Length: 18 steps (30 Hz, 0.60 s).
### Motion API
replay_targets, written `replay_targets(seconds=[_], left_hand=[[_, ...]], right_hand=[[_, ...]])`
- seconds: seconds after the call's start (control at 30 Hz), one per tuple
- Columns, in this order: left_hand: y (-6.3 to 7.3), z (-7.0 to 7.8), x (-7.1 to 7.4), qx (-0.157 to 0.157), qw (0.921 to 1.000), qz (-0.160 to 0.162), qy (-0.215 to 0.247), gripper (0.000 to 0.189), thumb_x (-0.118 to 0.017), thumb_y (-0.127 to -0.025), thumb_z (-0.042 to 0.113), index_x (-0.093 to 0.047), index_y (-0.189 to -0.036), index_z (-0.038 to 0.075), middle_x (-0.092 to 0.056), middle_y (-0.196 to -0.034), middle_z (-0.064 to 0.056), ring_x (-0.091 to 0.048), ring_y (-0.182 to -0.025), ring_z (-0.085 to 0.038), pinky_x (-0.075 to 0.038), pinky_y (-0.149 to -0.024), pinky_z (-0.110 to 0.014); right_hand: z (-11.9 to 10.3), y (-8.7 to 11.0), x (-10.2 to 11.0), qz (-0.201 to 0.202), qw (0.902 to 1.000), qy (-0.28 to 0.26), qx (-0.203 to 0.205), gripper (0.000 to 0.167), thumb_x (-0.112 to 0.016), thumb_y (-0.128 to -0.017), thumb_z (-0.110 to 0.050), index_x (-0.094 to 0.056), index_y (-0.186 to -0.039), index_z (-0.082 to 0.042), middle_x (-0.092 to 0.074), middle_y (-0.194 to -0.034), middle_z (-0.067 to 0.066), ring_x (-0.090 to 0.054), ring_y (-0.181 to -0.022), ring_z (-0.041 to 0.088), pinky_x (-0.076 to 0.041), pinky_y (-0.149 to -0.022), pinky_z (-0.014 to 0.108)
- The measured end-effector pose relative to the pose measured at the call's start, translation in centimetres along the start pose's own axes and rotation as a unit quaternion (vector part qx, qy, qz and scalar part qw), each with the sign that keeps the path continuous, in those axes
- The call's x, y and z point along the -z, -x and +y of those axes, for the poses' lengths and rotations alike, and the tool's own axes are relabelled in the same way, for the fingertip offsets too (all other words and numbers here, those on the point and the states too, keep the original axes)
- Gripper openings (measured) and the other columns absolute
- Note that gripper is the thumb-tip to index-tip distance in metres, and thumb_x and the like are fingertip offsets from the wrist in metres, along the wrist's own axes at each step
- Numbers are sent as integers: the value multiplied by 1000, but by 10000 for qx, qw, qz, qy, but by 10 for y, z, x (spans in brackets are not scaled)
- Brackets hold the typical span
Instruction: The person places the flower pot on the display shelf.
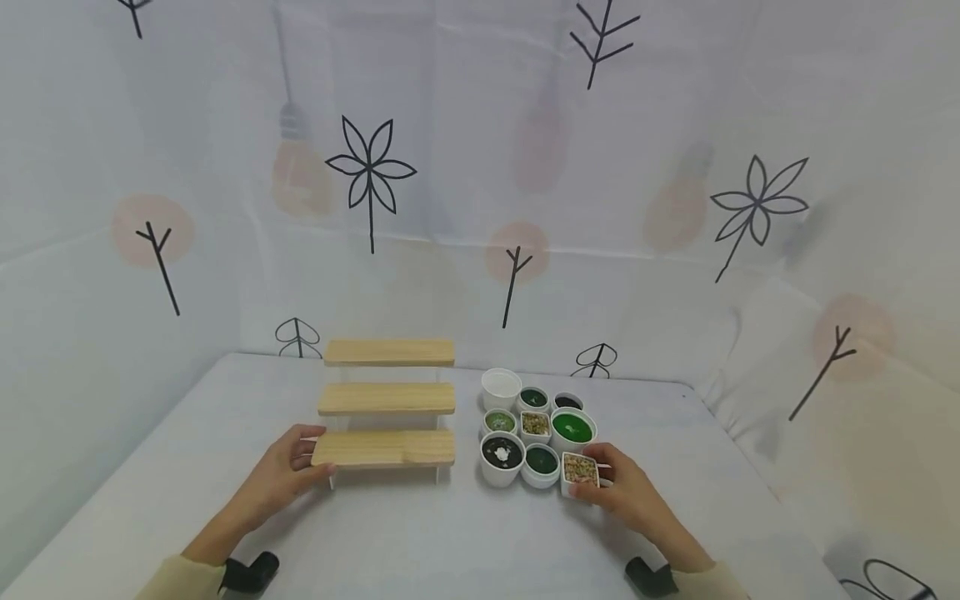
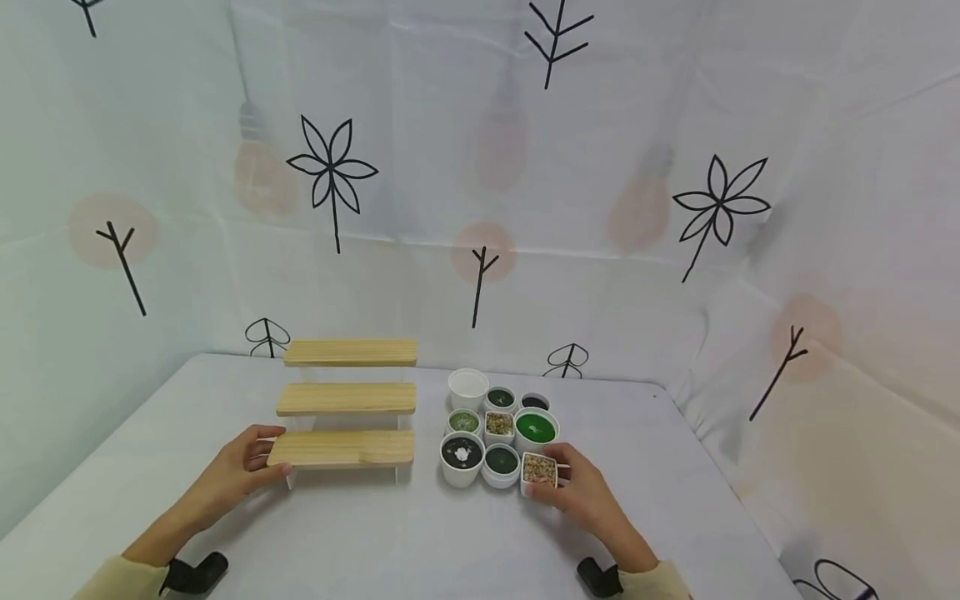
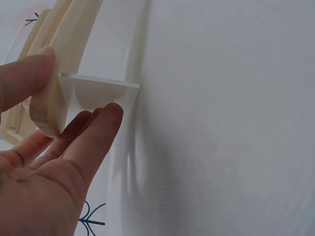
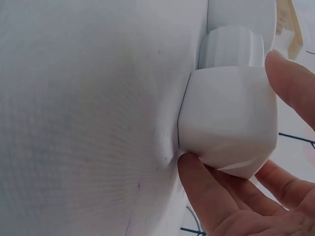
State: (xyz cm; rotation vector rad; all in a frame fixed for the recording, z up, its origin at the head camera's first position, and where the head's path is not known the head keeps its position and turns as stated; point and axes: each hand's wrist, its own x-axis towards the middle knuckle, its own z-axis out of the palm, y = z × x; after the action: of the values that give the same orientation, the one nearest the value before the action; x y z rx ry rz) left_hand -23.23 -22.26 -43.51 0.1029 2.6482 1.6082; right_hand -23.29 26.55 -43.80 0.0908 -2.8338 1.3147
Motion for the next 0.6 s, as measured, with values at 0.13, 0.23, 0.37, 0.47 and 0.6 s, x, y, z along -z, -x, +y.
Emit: replay_targets(seconds=[0.13, 0.23, 0.37, 0.47, 0.6], left_hand=[[1, -3, -1, -38, 9999, -31, 155, 71, -76, -82, 22, -36, -136, -2, -54, -126, -25, -56, -116, -37, -54, -87, -34], [2, -5, -1, -124, 9997, -64, 194, 70, -75, -83, 20, -35, -136, -3, -53, -126, -26, -56, -116, -38, -55, -86, -34], [2, -5, -2, -122, 9998, -62, 175, 70, -75, -84, 20, -34, -137, -3, -52, -127, -27, -55, -116, -38, -55, -86, -34], [1, -5, -1, -100, 9999, -34, 134, 71, -75, -84, 21, -34, -137, -2, -52, -127, -27, -55, -117, -38, -54, -87, -34], [0, -4, -1, -119, 9999, -19, 80, 71, -74, -84, 22, -34, -137, -2, -52, -127, -27, -55, -117, -38, -54, -88, -35]], right_hand=[[0, 1, -3, 35, 9999, 112, -17, 65, -85, -69, -26, -55, -123, -4, -60, -120, 10, -61, -105, 28, -52, -88, 43], [0, 3, -4, 69, 9999, 103, 10, 65, -85, -69, -24, -55, -122, -4, -61, -119, 10, -61, -105, 29, -51, -89, 44], [-1, 4, -4, 77, 9999, 128, 8, 64, -86, -68, -23, -55, -122, -4, -61, -118, 10, -62, -104, 29, -51, -89, 44], [-1, 3, -4, 85, 9998, 179, -26, 64, -86, -68, -23, -56, -122, -5, -61, -118, 9, -61, -104, 29, -51, -89, 45], [-1, 3, -3, 96, 9997, 224, -48, 65, -85, -69, -24, -55, -123, -5, -61, -119, 9, -61, -105, 29, -52, -89, 45]])
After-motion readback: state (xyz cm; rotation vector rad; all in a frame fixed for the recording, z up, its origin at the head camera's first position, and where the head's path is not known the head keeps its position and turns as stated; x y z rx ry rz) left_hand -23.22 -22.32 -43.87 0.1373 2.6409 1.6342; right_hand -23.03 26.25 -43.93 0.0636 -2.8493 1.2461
